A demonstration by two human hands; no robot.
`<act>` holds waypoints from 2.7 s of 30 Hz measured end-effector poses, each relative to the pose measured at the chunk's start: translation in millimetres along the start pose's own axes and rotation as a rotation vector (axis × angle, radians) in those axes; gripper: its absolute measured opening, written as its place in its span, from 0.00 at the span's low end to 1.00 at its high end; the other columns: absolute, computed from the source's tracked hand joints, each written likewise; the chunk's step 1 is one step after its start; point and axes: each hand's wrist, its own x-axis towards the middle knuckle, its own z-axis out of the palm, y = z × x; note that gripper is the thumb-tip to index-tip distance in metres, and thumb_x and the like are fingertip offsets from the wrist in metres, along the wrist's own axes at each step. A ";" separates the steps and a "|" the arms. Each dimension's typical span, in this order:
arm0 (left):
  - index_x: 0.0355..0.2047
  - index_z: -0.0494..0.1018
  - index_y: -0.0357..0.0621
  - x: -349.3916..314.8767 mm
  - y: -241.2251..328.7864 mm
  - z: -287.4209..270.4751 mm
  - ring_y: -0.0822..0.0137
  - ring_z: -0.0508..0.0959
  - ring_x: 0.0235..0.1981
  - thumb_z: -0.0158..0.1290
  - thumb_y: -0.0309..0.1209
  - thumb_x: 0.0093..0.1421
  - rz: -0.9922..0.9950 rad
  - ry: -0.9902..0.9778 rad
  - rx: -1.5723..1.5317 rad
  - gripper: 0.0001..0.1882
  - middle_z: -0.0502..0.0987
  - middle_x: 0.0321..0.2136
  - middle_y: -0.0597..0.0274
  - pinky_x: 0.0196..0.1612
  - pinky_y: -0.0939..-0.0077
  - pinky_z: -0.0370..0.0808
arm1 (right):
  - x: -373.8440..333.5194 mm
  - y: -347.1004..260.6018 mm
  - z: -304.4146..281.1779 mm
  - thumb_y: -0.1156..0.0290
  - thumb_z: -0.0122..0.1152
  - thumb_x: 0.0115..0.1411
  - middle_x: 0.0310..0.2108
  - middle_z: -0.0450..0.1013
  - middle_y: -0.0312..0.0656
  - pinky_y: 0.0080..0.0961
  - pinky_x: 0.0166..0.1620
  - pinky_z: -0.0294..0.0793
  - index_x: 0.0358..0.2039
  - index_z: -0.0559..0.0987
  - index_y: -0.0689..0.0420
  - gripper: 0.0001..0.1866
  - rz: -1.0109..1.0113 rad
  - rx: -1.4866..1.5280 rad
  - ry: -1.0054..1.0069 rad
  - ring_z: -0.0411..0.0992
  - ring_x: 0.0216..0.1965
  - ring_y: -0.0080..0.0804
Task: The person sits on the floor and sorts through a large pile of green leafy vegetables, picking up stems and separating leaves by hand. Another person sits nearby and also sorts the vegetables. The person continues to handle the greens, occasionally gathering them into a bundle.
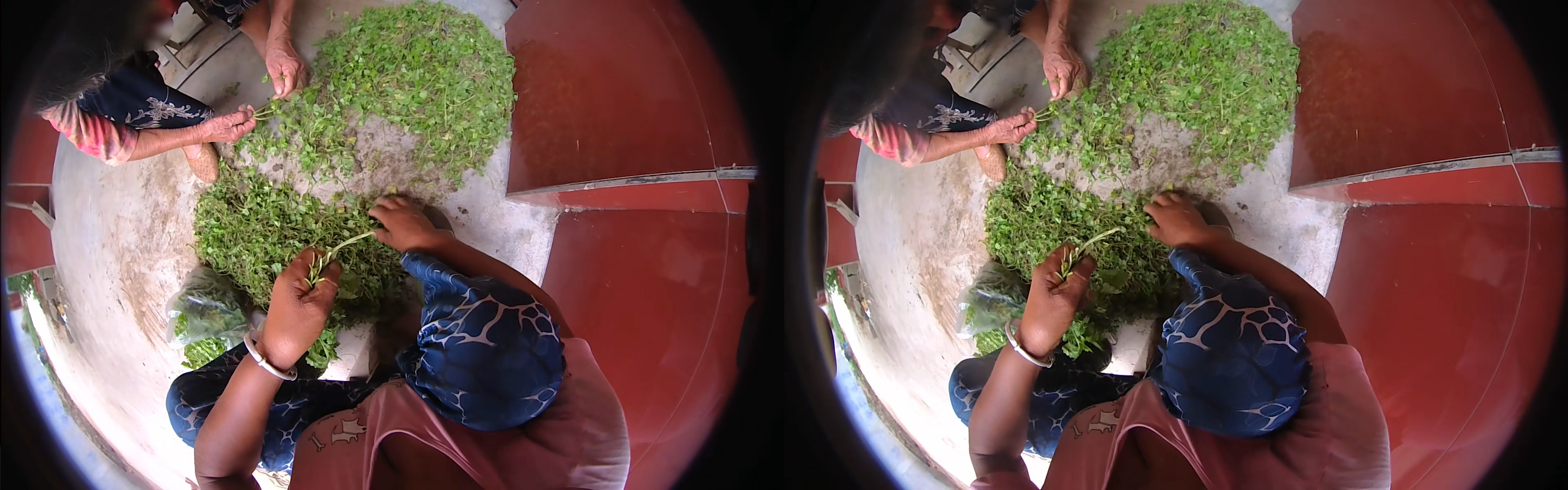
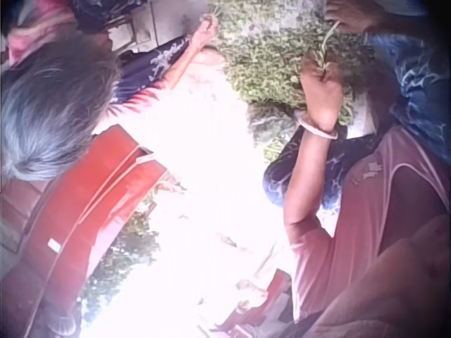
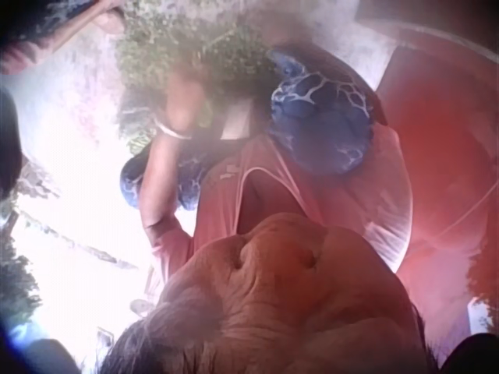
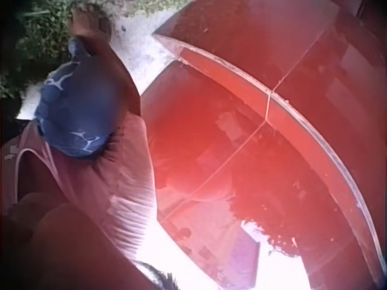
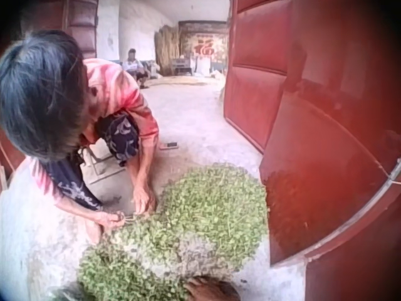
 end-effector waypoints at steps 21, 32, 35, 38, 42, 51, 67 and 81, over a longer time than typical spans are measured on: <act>0.30 0.67 0.37 1.3 2.0 8.6 0.66 0.64 0.20 0.50 0.26 0.59 0.108 -0.031 0.194 0.05 0.66 0.19 0.55 0.26 0.74 0.65 | 27.7 118.1 -78.3 0.75 0.51 0.52 0.37 0.73 0.49 0.37 0.31 0.75 0.38 0.74 0.53 0.12 0.141 -0.407 0.298 0.76 0.32 0.42; 0.30 0.66 0.37 -6.2 -4.0 12.7 0.47 0.70 0.19 0.51 0.27 0.58 0.227 -0.035 0.317 0.07 0.68 0.16 0.45 0.24 0.65 0.67 | -72.9 74.2 -165.0 0.67 0.56 0.61 0.30 0.74 0.33 0.19 0.33 0.70 0.41 0.74 0.56 0.10 0.281 1.100 0.450 0.71 0.30 0.19; 0.31 0.66 0.36 -7.3 -4.8 14.3 0.52 0.66 0.18 0.51 0.29 0.59 0.181 -0.050 0.248 0.08 0.66 0.16 0.47 0.25 0.68 0.67 | -80.0 62.8 -158.0 0.69 0.56 0.61 0.32 0.74 0.34 0.19 0.34 0.70 0.45 0.73 0.56 0.12 0.275 1.080 0.424 0.72 0.31 0.21; 0.31 0.66 0.36 -8.5 -7.8 14.2 0.65 0.64 0.20 0.53 0.29 0.58 0.182 -0.040 0.172 0.09 0.67 0.18 0.54 0.27 0.73 0.67 | -79.4 55.7 -127.4 0.72 0.54 0.61 0.39 0.74 0.38 0.20 0.36 0.70 0.52 0.70 0.55 0.18 0.256 0.882 0.328 0.72 0.35 0.22; 0.31 0.66 0.37 -12.2 -8.4 15.9 0.73 0.65 0.22 0.56 0.27 0.55 0.091 -0.037 0.074 0.09 0.70 0.20 0.61 0.28 0.76 0.67 | -72.8 58.6 -93.1 0.76 0.50 0.60 0.40 0.73 0.38 0.21 0.37 0.70 0.52 0.70 0.54 0.18 0.251 0.882 0.286 0.73 0.37 0.23; 0.29 0.65 0.37 -9.5 -12.3 15.5 0.62 0.68 0.21 0.54 0.25 0.54 0.148 -0.041 0.177 0.08 0.70 0.20 0.51 0.28 0.71 0.68 | -41.7 86.9 -55.3 0.68 0.56 0.54 0.39 0.75 0.48 0.34 0.39 0.72 0.40 0.76 0.52 0.12 0.366 0.222 0.332 0.73 0.35 0.46; 0.31 0.66 0.37 -5.2 -11.2 14.6 0.50 0.73 0.22 0.54 0.26 0.54 0.157 -0.058 0.274 0.09 0.71 0.19 0.48 0.28 0.68 0.70 | 2.1 39.6 -18.5 0.67 0.59 0.50 0.33 0.73 0.42 0.38 0.36 0.72 0.31 0.75 0.49 0.07 -0.041 0.088 -0.037 0.73 0.35 0.44; 0.32 0.67 0.39 -2.9 -7.7 17.7 0.51 0.75 0.23 0.53 0.27 0.55 0.148 -0.066 0.279 0.08 0.72 0.20 0.49 0.27 0.68 0.71 | 76.6 112.2 -103.9 0.60 0.56 0.55 0.36 0.74 0.48 0.42 0.40 0.72 0.44 0.73 0.50 0.17 0.512 -0.168 0.384 0.74 0.38 0.46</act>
